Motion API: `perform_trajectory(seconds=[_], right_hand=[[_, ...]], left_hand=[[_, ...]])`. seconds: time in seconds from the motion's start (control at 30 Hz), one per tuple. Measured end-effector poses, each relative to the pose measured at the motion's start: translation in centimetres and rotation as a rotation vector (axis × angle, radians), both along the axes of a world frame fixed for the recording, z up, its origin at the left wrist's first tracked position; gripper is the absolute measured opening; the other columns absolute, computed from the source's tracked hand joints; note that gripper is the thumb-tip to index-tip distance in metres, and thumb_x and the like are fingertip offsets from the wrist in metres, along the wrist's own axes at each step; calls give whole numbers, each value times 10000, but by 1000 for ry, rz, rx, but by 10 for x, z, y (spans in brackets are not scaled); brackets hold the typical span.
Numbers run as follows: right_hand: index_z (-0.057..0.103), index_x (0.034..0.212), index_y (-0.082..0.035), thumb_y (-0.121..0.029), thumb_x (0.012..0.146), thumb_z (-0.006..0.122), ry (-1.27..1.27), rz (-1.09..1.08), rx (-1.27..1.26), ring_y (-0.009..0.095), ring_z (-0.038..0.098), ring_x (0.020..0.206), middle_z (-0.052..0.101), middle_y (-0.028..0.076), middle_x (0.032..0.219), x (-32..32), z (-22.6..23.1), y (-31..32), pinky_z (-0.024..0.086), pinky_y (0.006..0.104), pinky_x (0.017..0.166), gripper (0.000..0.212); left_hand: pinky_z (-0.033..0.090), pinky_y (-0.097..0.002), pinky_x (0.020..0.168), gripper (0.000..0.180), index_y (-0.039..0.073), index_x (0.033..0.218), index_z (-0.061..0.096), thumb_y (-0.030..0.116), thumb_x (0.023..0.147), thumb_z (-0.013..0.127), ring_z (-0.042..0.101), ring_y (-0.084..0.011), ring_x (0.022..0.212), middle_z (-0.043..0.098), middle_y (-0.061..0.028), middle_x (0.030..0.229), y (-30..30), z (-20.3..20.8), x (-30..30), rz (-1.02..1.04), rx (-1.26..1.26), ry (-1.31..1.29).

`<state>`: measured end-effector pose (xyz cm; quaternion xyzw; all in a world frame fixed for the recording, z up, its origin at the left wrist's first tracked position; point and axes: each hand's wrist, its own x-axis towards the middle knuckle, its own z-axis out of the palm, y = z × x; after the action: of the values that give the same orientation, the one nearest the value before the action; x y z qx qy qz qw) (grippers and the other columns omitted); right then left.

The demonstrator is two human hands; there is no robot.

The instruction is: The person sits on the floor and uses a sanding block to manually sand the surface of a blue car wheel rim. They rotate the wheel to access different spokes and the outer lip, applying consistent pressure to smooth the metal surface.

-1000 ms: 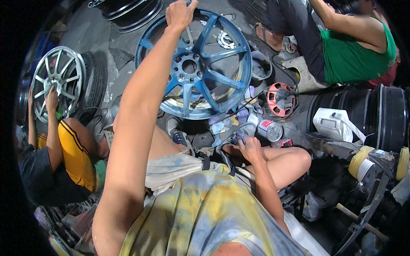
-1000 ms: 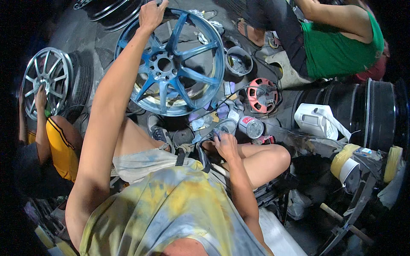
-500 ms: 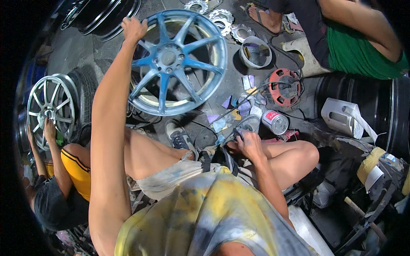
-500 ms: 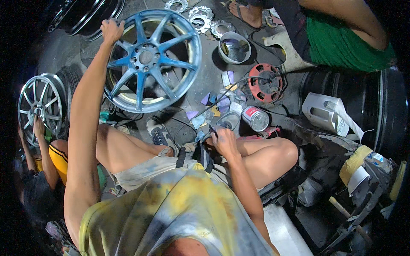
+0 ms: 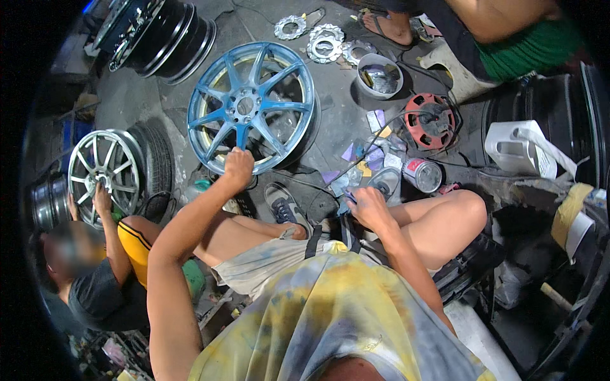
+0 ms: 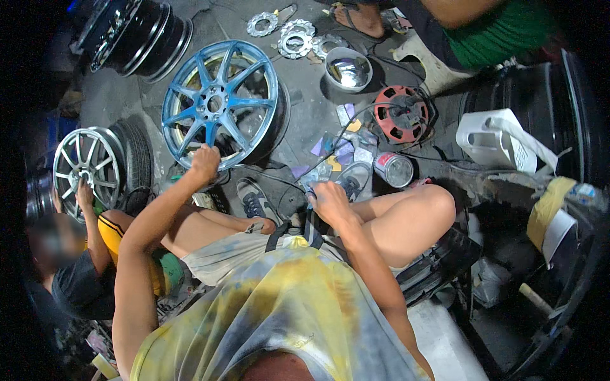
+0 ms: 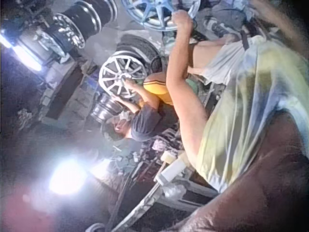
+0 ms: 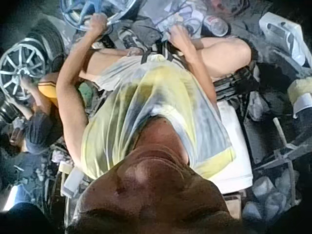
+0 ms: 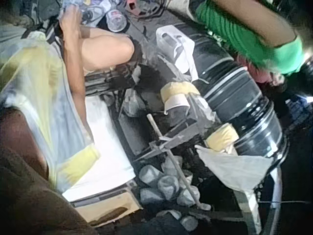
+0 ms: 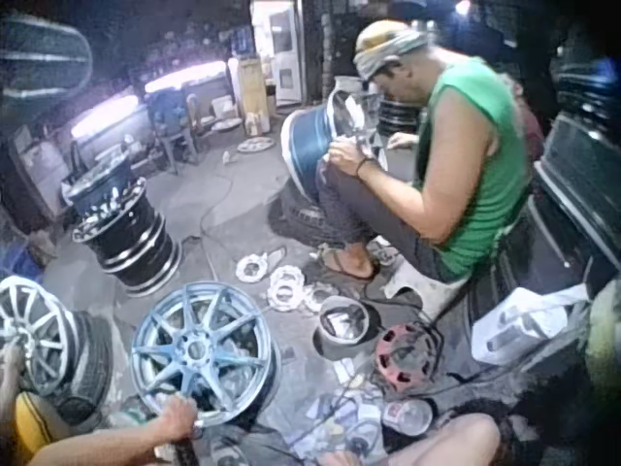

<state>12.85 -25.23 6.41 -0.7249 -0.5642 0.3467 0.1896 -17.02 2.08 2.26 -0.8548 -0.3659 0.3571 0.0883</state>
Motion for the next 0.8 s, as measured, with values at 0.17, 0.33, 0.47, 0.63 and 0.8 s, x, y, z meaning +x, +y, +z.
perform_trajectory(seconds=[0.17,0.33,0.47,0.63,0.8], right_hand=[[720,990,-3,-154,861,731,-3,-82,155,471,690,859,707,264,852,1,3,-16,552,547,779,199],[713,936,9,-138,841,741,42,-115,265,463,693,844,704,255,835,1,4,-29,559,538,772,177],[714,1066,-19,-160,858,734,8,-94,176,469,684,898,714,246,892,6,6,-34,553,545,807,252],[714,890,9,-165,833,757,-67,-115,212,454,699,888,711,250,885,-1,-4,-35,568,541,798,187],[715,907,10,-178,842,743,-88,-5,-34,454,703,917,717,256,912,7,-12,-31,574,524,816,201]], left_hand=[[582,-519,798,200,94,1120,598,84,922,620,702,-434,898,592,-261,1073,-26,-1,-15,119,90,-354],[573,-549,812,230,109,1131,650,73,905,625,687,-478,913,597,-292,1047,-28,7,-11,195,14,-467],[582,-514,809,350,117,1086,751,259,776,835,706,-404,927,697,-218,1004,-45,17,55,139,-18,-459],[579,-523,785,396,82,1006,780,408,791,844,738,-402,871,751,-214,913,-100,15,170,120,-98,-599],[577,-533,804,519,78,1316,647,271,852,777,709,-452,895,708,-267,1016,-158,11,231,179,-208,-801]])
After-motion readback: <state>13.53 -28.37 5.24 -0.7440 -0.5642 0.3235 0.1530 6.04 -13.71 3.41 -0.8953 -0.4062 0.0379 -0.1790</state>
